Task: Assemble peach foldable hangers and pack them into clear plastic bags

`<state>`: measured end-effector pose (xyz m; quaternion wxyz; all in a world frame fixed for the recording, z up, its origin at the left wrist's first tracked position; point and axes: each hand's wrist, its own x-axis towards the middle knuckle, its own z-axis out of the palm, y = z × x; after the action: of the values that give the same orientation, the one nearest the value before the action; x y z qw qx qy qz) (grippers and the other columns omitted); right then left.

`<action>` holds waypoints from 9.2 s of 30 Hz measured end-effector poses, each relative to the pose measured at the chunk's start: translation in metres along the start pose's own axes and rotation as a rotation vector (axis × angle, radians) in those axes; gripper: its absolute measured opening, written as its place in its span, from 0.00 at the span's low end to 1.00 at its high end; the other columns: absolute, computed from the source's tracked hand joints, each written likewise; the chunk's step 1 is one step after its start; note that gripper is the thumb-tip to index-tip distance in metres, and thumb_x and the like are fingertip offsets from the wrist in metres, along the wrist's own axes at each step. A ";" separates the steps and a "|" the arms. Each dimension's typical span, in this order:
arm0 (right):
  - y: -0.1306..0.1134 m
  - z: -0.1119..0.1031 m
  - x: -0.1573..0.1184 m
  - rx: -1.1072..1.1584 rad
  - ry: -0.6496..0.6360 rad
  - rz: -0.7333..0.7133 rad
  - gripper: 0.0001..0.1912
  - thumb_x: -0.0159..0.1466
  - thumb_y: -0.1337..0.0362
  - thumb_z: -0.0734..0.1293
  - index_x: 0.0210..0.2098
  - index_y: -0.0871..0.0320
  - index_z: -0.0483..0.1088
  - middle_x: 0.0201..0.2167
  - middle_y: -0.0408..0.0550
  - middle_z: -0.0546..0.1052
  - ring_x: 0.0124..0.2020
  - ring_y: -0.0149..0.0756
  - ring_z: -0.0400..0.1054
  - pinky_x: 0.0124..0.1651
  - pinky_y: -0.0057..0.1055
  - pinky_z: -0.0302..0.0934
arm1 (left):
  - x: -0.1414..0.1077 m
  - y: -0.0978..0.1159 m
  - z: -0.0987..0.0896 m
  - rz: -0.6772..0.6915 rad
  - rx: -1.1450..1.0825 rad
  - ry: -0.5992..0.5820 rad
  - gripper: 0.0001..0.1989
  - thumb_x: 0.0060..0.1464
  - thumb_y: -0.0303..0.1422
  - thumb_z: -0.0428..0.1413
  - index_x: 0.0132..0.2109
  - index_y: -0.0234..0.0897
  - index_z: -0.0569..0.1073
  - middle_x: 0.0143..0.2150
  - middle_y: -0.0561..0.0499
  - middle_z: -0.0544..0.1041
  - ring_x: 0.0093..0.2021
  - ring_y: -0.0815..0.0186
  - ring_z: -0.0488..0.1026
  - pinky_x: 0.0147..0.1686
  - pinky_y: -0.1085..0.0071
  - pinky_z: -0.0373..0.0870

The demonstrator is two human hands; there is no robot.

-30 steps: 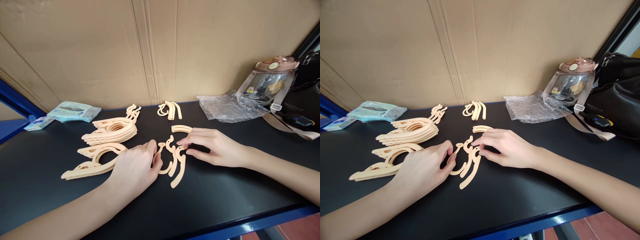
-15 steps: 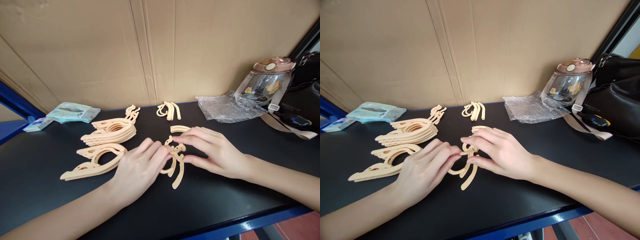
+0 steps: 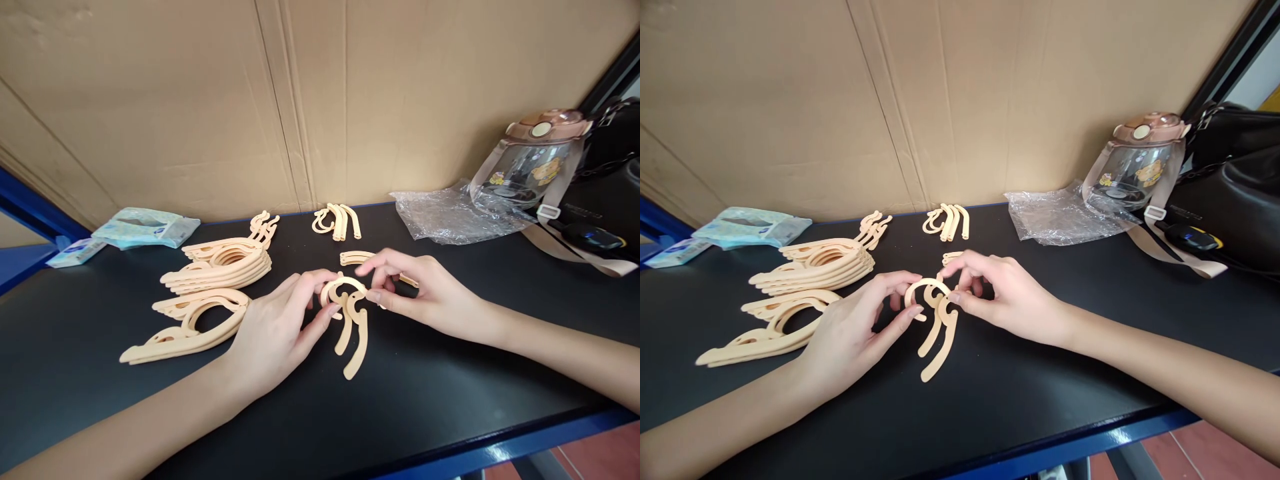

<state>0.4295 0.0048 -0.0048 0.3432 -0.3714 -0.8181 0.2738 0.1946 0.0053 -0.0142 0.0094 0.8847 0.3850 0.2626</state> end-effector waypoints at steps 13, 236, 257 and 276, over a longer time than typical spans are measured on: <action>-0.005 -0.004 -0.002 0.131 -0.303 -0.065 0.12 0.69 0.68 0.58 0.45 0.59 0.73 0.35 0.44 0.75 0.35 0.27 0.69 0.39 0.25 0.62 | 0.000 -0.004 -0.002 0.106 -0.093 -0.090 0.17 0.65 0.36 0.50 0.60 0.45 0.61 0.49 0.54 0.72 0.43 0.71 0.72 0.32 0.78 0.67; 0.012 -0.010 0.001 -0.534 -0.076 0.026 0.25 0.68 0.48 0.56 0.21 0.56 0.60 0.16 0.39 0.60 0.18 0.28 0.51 0.25 0.30 0.43 | 0.014 0.002 -0.011 -0.838 -1.370 -0.284 0.12 0.64 0.40 0.50 0.45 0.39 0.72 0.44 0.48 0.77 0.18 0.79 0.62 0.15 0.80 0.62; 0.015 -0.012 -0.003 -0.558 0.008 -0.147 0.20 0.66 0.52 0.62 0.24 0.59 0.67 0.19 0.40 0.66 0.21 0.27 0.57 0.25 0.28 0.45 | 0.016 0.000 -0.015 -0.784 -1.506 -0.481 0.12 0.61 0.35 0.56 0.48 0.37 0.79 0.46 0.45 0.80 0.42 0.67 0.76 0.31 0.81 0.73; 0.012 -0.011 -0.001 -0.431 -0.033 -0.084 0.24 0.66 0.46 0.61 0.24 0.58 0.68 0.20 0.42 0.68 0.23 0.28 0.60 0.27 0.27 0.50 | 0.014 -0.001 -0.016 -0.712 -1.456 -0.534 0.13 0.59 0.33 0.58 0.51 0.44 0.76 0.40 0.52 0.77 0.32 0.73 0.75 0.28 0.80 0.75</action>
<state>0.4431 0.0129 -0.0068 0.2536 -0.3973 -0.8780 0.0841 0.1943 0.0131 0.0055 0.7481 0.5166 0.3604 0.2086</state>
